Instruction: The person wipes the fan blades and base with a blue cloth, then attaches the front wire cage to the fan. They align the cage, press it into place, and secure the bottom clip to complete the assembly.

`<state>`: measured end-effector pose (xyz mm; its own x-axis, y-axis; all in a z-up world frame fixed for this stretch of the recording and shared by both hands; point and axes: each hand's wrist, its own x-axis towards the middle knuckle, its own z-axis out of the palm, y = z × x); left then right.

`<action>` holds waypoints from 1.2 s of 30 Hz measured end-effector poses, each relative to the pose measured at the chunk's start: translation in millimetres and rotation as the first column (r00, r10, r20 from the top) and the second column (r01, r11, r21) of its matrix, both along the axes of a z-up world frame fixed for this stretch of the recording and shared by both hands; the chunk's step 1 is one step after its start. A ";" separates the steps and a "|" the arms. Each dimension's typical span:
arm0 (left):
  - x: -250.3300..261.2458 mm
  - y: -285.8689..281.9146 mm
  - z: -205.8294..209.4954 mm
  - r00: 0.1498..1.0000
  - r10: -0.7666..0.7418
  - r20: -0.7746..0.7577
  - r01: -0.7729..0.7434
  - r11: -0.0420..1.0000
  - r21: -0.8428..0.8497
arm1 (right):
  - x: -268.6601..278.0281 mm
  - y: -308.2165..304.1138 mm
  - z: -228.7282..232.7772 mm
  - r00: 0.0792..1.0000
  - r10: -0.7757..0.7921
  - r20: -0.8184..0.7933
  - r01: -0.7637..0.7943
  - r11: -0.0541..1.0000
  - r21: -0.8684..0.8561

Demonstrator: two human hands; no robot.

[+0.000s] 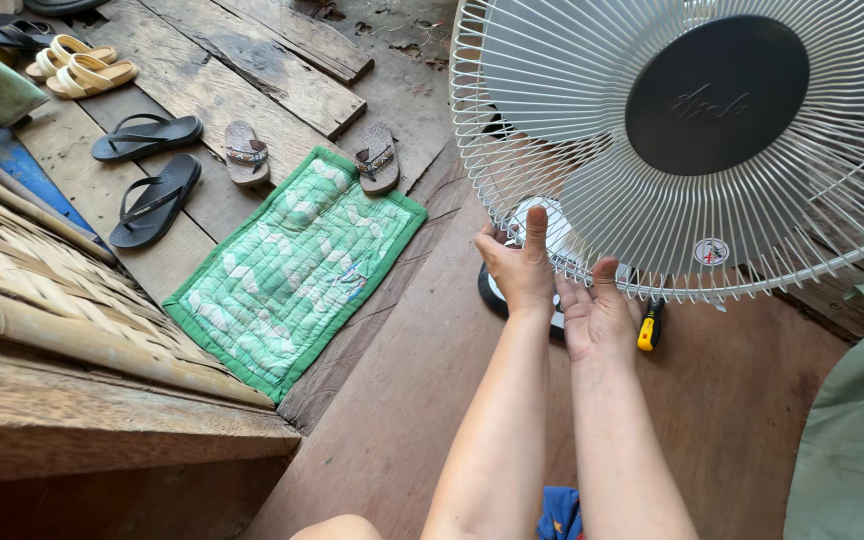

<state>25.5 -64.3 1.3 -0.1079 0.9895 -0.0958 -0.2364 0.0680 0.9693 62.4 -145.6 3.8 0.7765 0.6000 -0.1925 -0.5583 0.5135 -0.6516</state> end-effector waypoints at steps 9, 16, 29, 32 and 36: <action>-2.7 10.3 -7.0 1.000 0.009 0.012 -0.009 1.000 -0.010 | 2.5 0.5 -2.5 1.000 0.020 0.020 -0.019 0.999 -0.048; 8.1 2.8 -17.4 0.983 0.036 0.180 -0.056 0.993 0.104 | 4.8 -2.2 -6.8 0.997 0.050 -0.055 -0.051 0.998 -0.025; 9.9 49.0 -74.3 0.296 0.060 0.953 0.438 0.878 -0.191 | -3.9 -15.3 -1.2 1.000 -0.018 0.014 0.019 0.997 -0.073; 4.6 47.9 -73.6 0.213 -0.027 0.977 0.495 0.865 -0.084 | 3.5 -16.1 -1.8 0.999 0.014 -0.029 -0.016 0.999 -0.043; -4.5 39.3 -54.2 0.115 -0.233 0.966 0.544 0.828 0.135 | 9.4 -18.6 -6.4 0.998 0.063 -0.004 -0.063 0.997 -0.036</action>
